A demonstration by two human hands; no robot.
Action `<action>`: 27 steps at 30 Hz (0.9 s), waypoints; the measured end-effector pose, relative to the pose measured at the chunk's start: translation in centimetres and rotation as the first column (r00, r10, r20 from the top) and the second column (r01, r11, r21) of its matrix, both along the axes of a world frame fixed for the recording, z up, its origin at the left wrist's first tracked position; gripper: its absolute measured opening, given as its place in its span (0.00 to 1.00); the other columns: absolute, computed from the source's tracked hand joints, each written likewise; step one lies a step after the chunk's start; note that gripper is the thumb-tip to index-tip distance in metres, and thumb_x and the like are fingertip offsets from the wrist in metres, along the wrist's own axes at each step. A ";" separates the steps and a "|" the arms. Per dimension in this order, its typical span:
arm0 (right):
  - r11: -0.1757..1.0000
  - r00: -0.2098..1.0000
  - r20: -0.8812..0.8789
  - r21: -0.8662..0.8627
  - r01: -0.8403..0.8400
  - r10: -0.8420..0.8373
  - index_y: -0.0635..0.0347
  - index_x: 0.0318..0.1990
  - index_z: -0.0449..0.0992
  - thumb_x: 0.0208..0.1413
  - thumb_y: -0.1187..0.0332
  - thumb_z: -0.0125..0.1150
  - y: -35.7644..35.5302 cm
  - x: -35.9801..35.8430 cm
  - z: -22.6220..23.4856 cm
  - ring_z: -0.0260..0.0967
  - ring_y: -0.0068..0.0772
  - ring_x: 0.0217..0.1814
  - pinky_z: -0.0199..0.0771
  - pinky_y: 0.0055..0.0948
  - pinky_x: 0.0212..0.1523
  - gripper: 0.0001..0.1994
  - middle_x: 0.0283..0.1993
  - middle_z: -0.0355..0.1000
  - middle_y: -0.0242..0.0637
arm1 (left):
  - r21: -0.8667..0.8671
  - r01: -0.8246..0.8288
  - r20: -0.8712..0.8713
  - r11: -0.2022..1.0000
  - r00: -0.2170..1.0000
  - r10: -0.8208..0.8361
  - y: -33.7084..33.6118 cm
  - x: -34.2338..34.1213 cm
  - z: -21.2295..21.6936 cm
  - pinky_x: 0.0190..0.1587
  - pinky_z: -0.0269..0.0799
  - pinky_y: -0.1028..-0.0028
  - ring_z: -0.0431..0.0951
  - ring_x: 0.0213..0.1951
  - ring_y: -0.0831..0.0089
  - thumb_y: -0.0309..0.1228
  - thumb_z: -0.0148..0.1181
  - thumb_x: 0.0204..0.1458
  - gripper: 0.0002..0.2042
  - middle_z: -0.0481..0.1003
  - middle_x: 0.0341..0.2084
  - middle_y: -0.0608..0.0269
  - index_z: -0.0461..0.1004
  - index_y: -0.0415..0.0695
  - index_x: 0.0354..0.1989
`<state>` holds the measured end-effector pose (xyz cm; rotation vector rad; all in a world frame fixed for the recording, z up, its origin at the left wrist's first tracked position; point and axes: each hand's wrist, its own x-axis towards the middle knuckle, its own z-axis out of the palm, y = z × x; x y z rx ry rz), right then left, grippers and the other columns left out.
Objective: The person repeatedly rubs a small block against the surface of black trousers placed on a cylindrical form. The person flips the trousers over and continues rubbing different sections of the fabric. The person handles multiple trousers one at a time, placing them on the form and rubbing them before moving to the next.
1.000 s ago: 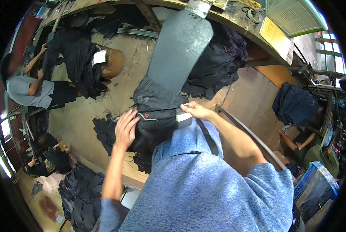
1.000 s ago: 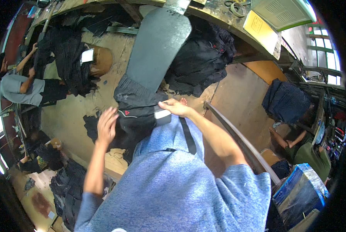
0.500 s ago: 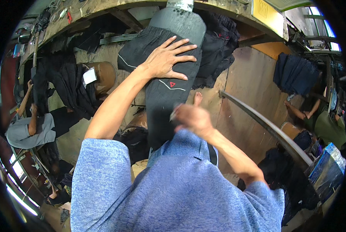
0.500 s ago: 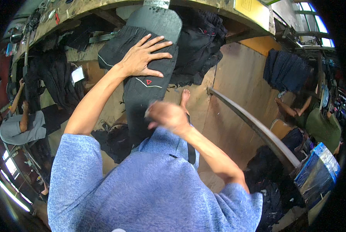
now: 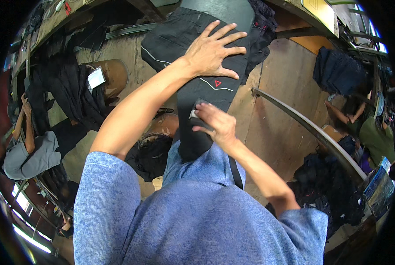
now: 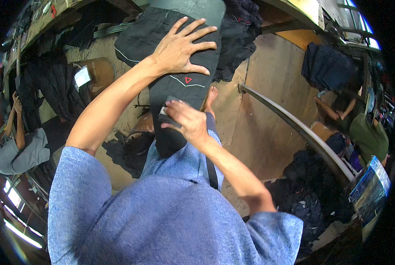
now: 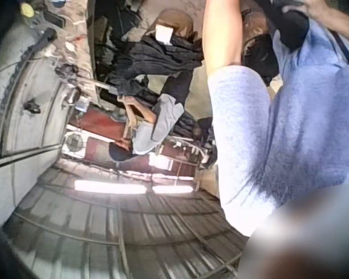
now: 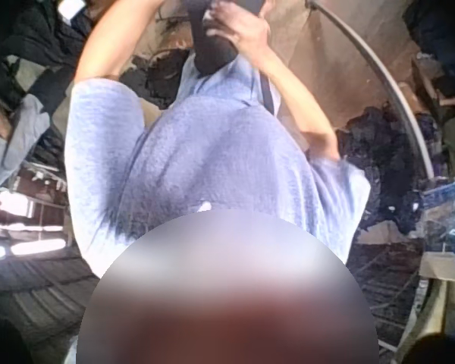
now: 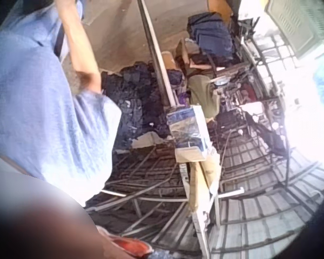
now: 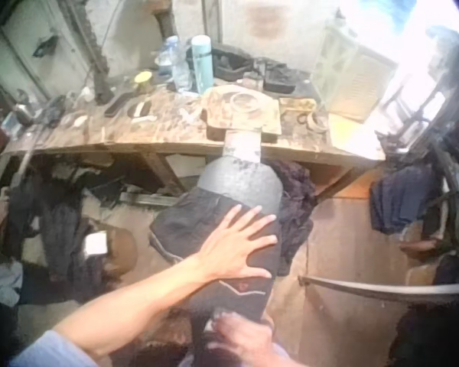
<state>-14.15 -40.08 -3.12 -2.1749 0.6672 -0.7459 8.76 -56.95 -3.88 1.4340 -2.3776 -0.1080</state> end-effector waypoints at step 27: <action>0.998 0.999 0.015 0.028 0.052 -0.052 0.57 0.46 0.87 0.46 0.57 0.85 0.5 6.6 1.8 0.87 0.39 0.55 0.87 0.39 0.60 0.22 0.55 0.86 0.38 | 0.011 0.236 0.061 0.972 0.970 -0.236 -2.9 0.8 0.0 0.83 0.40 0.36 0.54 0.83 0.60 0.76 0.61 0.53 0.41 0.64 0.79 0.58 0.78 0.51 0.58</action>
